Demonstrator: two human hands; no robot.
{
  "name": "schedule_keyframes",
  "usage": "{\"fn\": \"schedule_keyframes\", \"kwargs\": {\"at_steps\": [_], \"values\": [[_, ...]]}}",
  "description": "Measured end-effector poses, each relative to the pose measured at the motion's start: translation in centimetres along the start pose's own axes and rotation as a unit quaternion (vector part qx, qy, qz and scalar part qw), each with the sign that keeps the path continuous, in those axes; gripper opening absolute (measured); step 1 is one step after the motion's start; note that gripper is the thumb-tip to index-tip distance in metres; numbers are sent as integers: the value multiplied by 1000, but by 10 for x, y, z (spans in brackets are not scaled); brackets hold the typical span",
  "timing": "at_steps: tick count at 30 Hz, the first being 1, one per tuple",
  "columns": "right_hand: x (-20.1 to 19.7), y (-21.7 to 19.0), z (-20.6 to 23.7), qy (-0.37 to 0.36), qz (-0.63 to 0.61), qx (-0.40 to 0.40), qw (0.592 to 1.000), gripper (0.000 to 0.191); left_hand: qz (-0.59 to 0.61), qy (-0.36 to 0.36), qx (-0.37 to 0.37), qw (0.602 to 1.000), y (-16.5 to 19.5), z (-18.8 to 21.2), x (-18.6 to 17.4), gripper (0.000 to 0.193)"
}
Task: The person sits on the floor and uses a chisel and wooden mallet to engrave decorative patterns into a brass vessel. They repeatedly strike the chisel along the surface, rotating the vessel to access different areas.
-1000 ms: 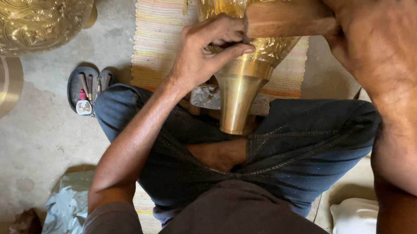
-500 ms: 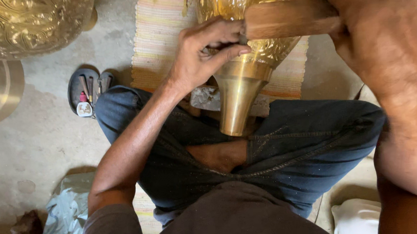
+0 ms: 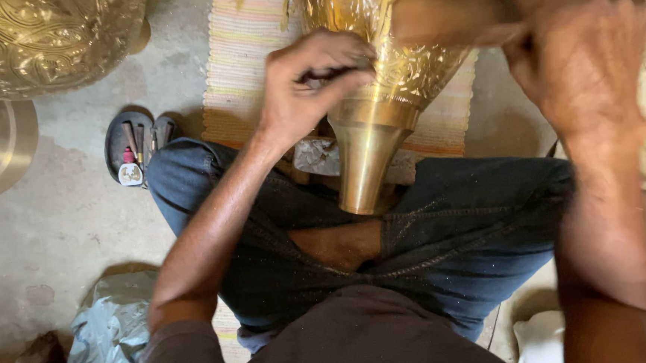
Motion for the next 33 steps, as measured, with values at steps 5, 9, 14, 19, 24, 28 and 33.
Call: {"fn": "schedule_keyframes", "kwargs": {"at_steps": [5, 9, 14, 19, 24, 28, 33], "values": [[113, 20, 35, 83, -369, 244, 893, 61, 162, 286, -69, 942, -14, 5, -32, 19], [171, -4, 54, -110, -272, 394, 871, 58, 136, 371, -146, 907, -48, -7, -45, 36], [168, -10, 31, -65, -281, 285, 914, 65, 182, 359, -233, 885, -90, -34, -24, 53], [163, 5, -35, 156, -663, 422, 598, 77, 155, 385, -323, 851, -116, -59, -4, 63], [171, 17, -61, 130, -809, 310, 483, 96, 567, 238, -198, 763, -137, -73, 13, 68], [184, 12, -56, 115, -783, 378, 480, 98, 681, 221, -225, 661, -144, -66, 19, 67], [193, 8, -50, 141, -819, 347, 434, 90, 707, 223, -242, 626, -144, -61, 24, 64]]}}
Point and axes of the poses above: each hand's wrist, its own z-axis away from the middle knuckle, its own x-axis out of the palm, y = z × x, the point moved 1 cm from there along -z, towards the middle knuckle, and after that the axes turned 3 degrees about z, right-handed, at the moved point
